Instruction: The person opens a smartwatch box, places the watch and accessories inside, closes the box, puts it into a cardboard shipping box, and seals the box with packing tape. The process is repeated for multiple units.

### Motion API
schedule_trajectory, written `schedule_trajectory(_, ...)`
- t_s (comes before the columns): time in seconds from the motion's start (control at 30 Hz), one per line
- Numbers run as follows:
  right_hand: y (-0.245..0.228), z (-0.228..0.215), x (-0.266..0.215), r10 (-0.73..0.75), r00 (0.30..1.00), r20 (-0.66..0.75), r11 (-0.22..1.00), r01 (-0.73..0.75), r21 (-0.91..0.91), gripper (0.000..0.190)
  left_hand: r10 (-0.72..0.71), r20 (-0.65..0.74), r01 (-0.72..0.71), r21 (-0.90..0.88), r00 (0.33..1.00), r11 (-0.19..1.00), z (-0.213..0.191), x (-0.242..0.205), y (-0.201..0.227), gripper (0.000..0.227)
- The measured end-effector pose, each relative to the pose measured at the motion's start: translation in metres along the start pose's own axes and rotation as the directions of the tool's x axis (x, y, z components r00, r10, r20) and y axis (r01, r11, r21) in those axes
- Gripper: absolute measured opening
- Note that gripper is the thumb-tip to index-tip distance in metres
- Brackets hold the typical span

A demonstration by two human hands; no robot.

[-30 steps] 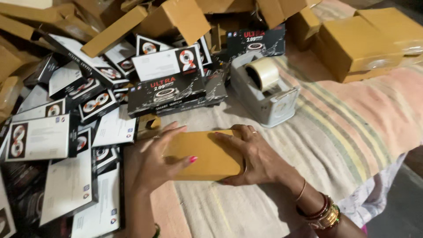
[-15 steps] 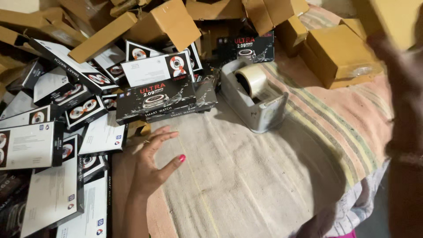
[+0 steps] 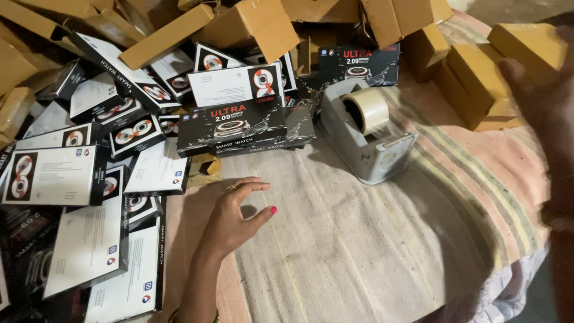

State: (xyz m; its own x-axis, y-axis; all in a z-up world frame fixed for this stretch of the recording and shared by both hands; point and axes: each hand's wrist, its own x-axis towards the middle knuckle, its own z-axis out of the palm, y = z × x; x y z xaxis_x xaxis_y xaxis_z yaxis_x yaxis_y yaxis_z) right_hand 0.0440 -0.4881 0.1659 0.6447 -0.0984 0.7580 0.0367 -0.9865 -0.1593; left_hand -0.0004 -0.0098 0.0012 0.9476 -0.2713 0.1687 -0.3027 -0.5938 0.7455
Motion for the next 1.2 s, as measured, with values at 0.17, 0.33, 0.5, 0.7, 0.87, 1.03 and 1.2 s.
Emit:
schedule_trajectory(0.17,-0.113,0.069,-0.079,-0.327,0.945,0.028,0.822,0.27,0.502,0.036,-0.131,-0.086,0.113,-0.19,0.988,0.975,-0.002,-0.002,-0.006,0.041)
schedule_trajectory(0.33,-0.22,0.126,-0.08,-0.512,0.823,0.245,0.804,0.359,0.475,0.079,-0.081,-0.146,0.028,-0.335,0.986,0.942,0.0,0.0,-0.026,0.048)
schedule_trajectory(0.5,-0.283,0.162,-0.046,-0.583,0.7,0.413,0.808,0.443,0.389,0.111,-0.057,-0.139,0.003,-0.356,0.989,0.934,-0.001,0.004,-0.038,0.052)
schedule_trajectory(0.7,-0.289,0.165,-0.026,-0.484,0.587,0.649,0.875,0.351,0.334,0.116,-0.063,-0.174,-0.023,-0.45,0.983,0.893,0.003,0.007,-0.049,0.06)
schedule_trajectory(0.87,-0.281,0.09,-0.081,-0.394,0.678,0.621,0.912,0.203,0.357,0.104,-0.137,-0.086,0.025,-0.755,0.987,0.656,0.005,0.012,-0.053,0.06)
schedule_trajectory(1.03,-0.257,0.023,-0.131,-0.026,0.447,0.894,0.904,-0.37,0.212,0.096,0.092,-0.075,-0.114,-0.827,0.993,0.55,0.019,0.007,-0.04,0.054)
schedule_trajectory(1.2,-0.241,0.008,-0.154,0.012,0.449,0.893,0.785,-0.557,0.27,0.084,0.106,0.138,0.063,-0.852,0.985,0.52,0.04,0.006,-0.018,0.076)
